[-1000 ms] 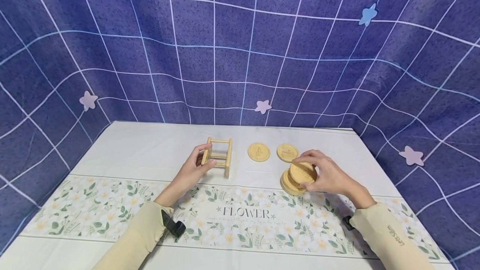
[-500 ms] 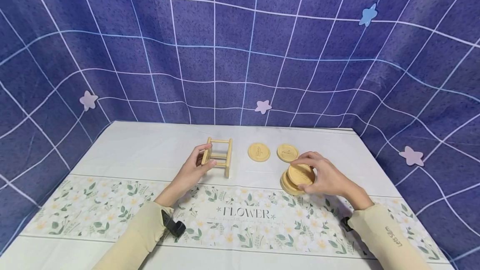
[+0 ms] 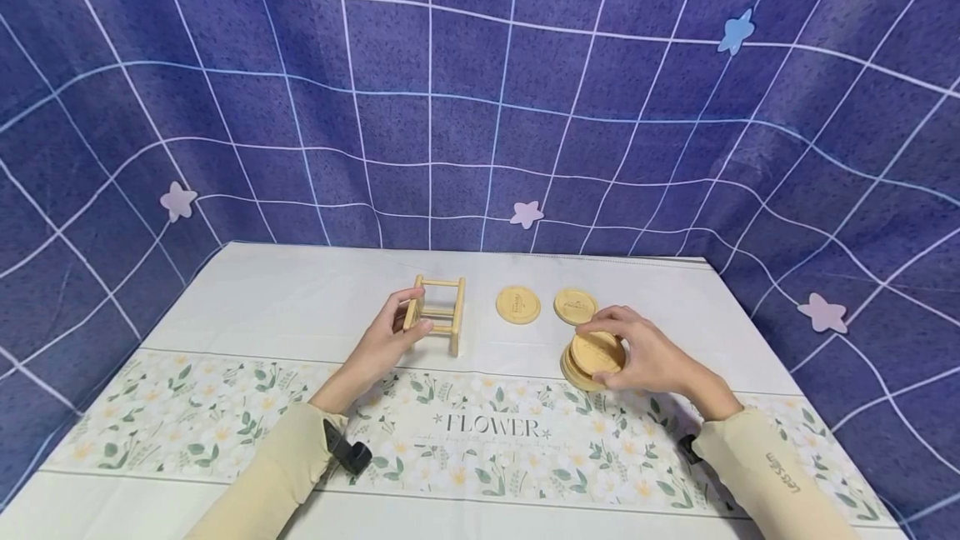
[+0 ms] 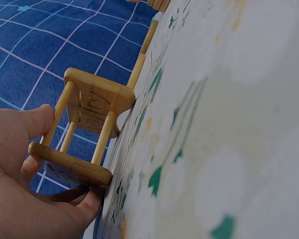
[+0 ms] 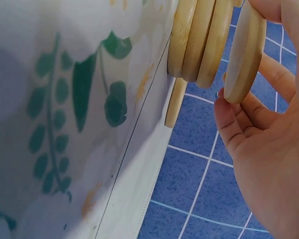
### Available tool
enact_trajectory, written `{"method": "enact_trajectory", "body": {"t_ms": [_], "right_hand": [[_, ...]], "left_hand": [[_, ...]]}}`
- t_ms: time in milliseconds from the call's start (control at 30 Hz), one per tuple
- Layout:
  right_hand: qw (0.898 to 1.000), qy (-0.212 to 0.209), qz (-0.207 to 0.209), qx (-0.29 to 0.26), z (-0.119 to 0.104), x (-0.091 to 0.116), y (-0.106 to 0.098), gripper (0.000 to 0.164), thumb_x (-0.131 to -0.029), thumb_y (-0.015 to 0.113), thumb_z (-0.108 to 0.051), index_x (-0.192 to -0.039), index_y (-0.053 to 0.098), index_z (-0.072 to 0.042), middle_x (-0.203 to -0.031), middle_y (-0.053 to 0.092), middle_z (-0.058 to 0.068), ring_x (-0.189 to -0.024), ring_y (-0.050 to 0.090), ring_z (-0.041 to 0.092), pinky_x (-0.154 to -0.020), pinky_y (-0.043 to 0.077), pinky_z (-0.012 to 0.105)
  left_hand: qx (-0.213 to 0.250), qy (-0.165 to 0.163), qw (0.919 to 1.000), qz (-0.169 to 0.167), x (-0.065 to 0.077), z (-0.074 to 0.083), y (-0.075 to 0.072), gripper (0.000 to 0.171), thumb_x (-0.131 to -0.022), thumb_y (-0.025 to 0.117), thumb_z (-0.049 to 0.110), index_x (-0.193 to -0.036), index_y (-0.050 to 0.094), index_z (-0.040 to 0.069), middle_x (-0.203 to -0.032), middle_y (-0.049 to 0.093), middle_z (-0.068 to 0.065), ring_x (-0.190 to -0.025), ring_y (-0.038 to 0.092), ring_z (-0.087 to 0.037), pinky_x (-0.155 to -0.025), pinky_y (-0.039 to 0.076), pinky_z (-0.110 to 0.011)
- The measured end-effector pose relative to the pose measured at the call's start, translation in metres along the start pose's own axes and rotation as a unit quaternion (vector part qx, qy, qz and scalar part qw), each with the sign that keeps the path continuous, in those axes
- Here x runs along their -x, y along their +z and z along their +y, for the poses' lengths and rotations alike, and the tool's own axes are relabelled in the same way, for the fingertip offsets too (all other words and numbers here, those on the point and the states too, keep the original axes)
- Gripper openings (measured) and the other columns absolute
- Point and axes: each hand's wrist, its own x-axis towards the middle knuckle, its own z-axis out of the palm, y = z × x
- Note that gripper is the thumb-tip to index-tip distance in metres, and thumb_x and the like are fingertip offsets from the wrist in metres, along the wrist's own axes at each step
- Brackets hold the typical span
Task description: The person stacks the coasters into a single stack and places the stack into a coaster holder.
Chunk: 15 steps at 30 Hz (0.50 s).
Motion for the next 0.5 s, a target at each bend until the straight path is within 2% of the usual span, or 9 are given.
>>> {"method": "enact_trajectory", "body": {"t_ms": [267, 500], "right_hand": [[1.000, -0.013, -0.010, 0.000, 0.0007, 0.0003, 0.0037, 0.062, -0.079, 0.096, -0.018, -0.139, 0.078, -0.015, -0.135, 0.068, 0.009, -0.123, 0.063, 0.032, -0.092, 0.055, 0.048], [1.000, -0.018, -0.018, -0.002, 0.0000, -0.0003, 0.0047, 0.061, -0.080, 0.096, -0.019, -0.138, 0.077, -0.013, -0.135, 0.068, 0.007, -0.123, 0.063, 0.030, -0.094, 0.055, 0.049]], "left_hand": [[-0.001, -0.008, 0.9999, 0.006, -0.0008, 0.0014, 0.0006, 0.067, -0.114, 0.068, 0.028, -0.171, 0.036, 0.014, -0.168, 0.042, -0.025, -0.146, 0.052, -0.037, -0.106, 0.048, -0.029], [0.000, -0.009, 0.9999, 0.005, -0.0006, 0.0003, 0.0001, 0.066, -0.114, 0.067, 0.026, -0.171, 0.036, 0.014, -0.167, 0.043, -0.025, -0.142, 0.054, -0.035, -0.100, 0.049, -0.026]]}}
